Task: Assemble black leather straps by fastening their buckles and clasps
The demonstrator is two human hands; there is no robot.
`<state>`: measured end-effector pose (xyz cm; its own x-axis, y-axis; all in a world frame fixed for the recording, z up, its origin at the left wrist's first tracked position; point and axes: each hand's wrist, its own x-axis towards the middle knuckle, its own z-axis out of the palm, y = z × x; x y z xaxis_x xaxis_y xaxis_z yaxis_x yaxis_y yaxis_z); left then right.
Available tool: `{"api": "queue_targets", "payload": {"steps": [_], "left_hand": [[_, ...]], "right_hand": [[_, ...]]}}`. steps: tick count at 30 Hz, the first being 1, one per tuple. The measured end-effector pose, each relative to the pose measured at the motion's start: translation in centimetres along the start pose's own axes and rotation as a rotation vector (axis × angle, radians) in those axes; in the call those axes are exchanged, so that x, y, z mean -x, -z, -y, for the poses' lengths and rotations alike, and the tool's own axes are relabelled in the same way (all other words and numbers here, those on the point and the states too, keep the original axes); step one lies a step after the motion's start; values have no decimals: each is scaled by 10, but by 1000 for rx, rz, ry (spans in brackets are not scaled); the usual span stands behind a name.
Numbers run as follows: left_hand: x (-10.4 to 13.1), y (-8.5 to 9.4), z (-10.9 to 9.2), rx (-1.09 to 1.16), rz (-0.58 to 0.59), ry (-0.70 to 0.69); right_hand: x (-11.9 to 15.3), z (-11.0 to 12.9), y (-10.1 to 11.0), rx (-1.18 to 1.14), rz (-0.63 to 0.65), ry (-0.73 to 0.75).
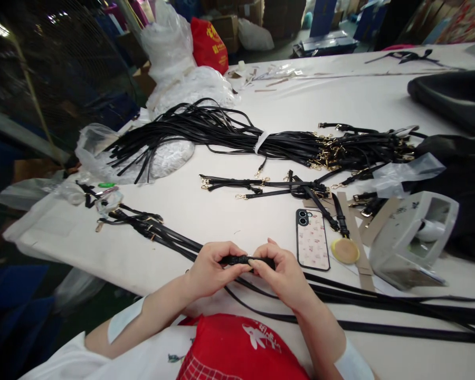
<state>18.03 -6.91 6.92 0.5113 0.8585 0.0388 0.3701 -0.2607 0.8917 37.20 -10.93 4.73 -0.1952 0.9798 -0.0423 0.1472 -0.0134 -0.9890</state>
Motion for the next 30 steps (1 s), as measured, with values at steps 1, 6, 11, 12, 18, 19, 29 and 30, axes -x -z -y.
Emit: {"api": "queue_targets", "payload": {"steps": [1, 6, 11, 12, 18, 19, 29, 30], "left_hand": [[0, 1, 0, -10, 5, -3], [-1, -2, 2, -16, 38, -11], [-4, -3, 2, -6, 29, 8], [-5, -2, 1, -6, 34, 10], [-11, 5, -3, 7, 59, -5], [-11, 4, -3, 13, 60, -6], [-5, -8, 6, 147, 16, 47], [-4, -8, 5, 171, 0, 44]], "right_hand": [[0, -1, 0, -12, 8, -7], [-1, -2, -4, -32, 3, 5], [-2, -3, -2, -33, -4, 0], [-2, -3, 0, -17, 4, -4], [-2, -2, 8, 53, -18, 24], [-2, -2, 8, 38, -11, 29], [0, 7, -1, 93, -30, 0], [0, 7, -1, 100, -41, 7]]}}
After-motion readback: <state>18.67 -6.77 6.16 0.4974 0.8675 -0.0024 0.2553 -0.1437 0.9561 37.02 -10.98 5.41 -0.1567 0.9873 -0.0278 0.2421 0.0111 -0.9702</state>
